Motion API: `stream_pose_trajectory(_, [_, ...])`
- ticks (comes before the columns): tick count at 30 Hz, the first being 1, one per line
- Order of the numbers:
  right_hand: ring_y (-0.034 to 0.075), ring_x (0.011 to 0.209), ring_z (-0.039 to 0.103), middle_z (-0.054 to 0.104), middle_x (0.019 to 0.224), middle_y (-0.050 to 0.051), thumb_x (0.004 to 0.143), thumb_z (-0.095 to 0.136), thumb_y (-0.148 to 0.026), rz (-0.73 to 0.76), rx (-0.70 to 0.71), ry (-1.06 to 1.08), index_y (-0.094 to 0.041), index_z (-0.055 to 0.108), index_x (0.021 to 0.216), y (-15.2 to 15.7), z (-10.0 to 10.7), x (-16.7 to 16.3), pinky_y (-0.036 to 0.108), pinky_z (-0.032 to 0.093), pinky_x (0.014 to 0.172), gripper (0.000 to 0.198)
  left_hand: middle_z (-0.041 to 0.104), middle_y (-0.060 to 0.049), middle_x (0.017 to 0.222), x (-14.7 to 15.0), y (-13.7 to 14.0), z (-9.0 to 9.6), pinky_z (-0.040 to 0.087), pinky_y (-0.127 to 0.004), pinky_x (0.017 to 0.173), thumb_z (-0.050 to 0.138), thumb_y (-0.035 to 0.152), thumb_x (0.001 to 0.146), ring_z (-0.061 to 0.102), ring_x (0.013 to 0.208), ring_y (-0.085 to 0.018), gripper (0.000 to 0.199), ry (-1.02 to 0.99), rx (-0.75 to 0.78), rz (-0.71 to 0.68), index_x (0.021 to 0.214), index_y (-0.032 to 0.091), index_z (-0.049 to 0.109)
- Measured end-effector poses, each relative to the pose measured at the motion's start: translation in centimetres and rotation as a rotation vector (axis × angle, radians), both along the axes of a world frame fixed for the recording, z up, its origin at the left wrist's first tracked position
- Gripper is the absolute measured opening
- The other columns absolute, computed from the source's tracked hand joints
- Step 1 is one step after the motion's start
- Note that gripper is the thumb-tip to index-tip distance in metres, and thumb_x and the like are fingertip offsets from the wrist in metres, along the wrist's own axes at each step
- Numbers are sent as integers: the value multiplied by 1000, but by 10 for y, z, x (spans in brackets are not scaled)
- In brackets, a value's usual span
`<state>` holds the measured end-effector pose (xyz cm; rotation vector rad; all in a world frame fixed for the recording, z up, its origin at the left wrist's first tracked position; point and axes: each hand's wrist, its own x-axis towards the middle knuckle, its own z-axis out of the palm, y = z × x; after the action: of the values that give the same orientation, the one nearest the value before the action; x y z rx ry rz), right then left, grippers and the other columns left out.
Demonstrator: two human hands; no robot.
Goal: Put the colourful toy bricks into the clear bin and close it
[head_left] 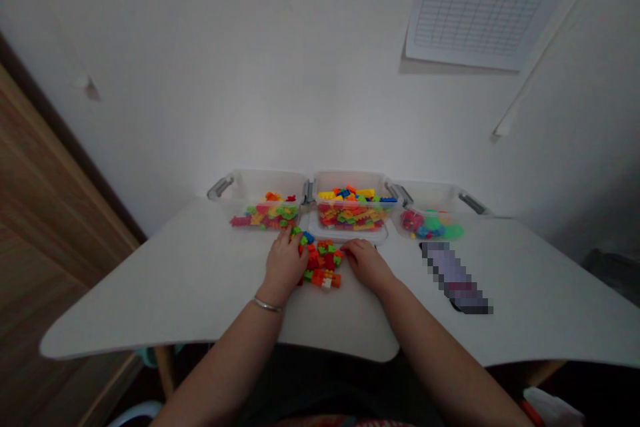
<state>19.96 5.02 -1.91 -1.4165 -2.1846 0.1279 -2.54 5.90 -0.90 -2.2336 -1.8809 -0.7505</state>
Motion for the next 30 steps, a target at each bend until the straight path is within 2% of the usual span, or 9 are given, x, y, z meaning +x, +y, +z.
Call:
stream_pose_trajectory(2, [22,101,63,71,105,9,87,51,-11,19,25,65,-19,68,105,3,-2,2,40,50,93,26,54,-18,142,0,1,-1,41,-40,112,49,24,90,51,132,-28,39,-8,1,-7,123,12,65])
stream_pose_trajectory(5, [24,104,64,70,109,10,86,49,-14,11,184,230,-21,65,108,6,4,5,43,50,95,28,56,-16,141,-1,1,-2,41,-40,113,49,24,90,52,132,-28,38,-16,7,-11,122,14,66])
stream_pose_trajectory(10, [24,105,64,69,110,11,88,49,-23,-154,499,513,-23,57,96,8,35,17,45,51,94,11,58,-18,136,-2,1,-1,42,-42,112,50,24,90,54,129,-29,38,-54,-2,-33,122,12,66])
stream_pose_trajectory(13, [24,108,63,67,113,12,88,51,-25,-235,577,625,-23,54,92,12,52,29,46,50,96,5,60,-16,134,-3,0,0,43,-43,111,52,23,88,54,127,-29,36,-43,23,-31,120,15,67])
stream_pose_trajectory(16, [23,106,65,67,115,13,89,52,-28,-281,603,678,-20,55,96,19,62,36,44,51,94,10,60,-16,133,-4,-2,3,43,-43,110,53,23,88,54,126,-29,35,-13,48,-14,118,15,68])
stream_pose_trajectory(20, [25,107,64,70,113,13,88,51,-28,-330,576,579,-18,63,105,28,68,38,46,49,98,23,60,-18,132,-4,-3,3,43,-42,110,51,23,88,54,125,-30,36,1,39,-19,118,13,68])
stream_pose_trajectory(24, [28,110,63,71,112,12,87,48,-25,-330,538,429,-18,68,102,39,68,37,50,46,102,26,60,-17,132,-3,-2,1,42,-43,110,50,23,88,54,125,-29,36,17,57,-42,119,13,67])
stream_pose_trajectory(27, [30,119,58,70,116,14,89,47,-26,-377,502,289,-18,68,113,44,64,35,55,39,108,33,62,-16,131,-2,-1,0,44,-42,109,50,24,88,55,124,-28,36,25,53,-39,118,15,67])
stream_pose_trajectory(30, [32,127,51,67,123,12,88,51,-27,-364,503,154,-20,64,123,43,57,33,60,30,113,38,64,-16,128,-1,-1,1,45,-42,107,50,23,88,57,121,-28,35,10,34,-53,117,14,68])
